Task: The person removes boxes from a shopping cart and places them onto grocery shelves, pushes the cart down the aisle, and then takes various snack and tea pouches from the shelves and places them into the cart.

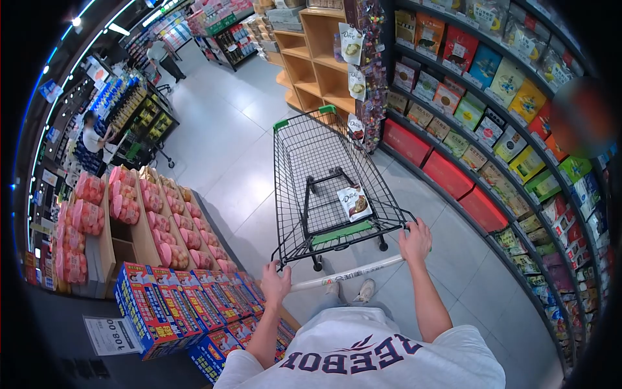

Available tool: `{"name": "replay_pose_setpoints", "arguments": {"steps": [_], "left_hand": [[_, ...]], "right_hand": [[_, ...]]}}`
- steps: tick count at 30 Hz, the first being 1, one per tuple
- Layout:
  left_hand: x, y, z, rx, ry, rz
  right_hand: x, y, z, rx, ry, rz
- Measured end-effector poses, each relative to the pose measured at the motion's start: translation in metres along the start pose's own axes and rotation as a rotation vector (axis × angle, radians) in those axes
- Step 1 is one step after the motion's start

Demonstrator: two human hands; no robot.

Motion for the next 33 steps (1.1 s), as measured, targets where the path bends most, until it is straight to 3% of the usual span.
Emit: {"name": "replay_pose_setpoints", "arguments": {"steps": [18,33], "left_hand": [[-0.020,-0.013,-0.010,0.064,0.272,-0.106],[-0.051,-0.004,0.026,0.038,0.464,-0.242]], "right_hand": [[0.137,-0.021,0.026,0.116,0.291,0.088],[0.220,-0.027,0.045,0.119,0.511,0.173]]}}
Point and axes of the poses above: each hand's wrist, its own x-axis away from the middle knuckle, its own y-axis out of the palm, z = x × y, the point moved 7 cm from there along -x, towards the middle knuckle, and after that the axes turned 2 degrees about -z, right-handed, at the moved point
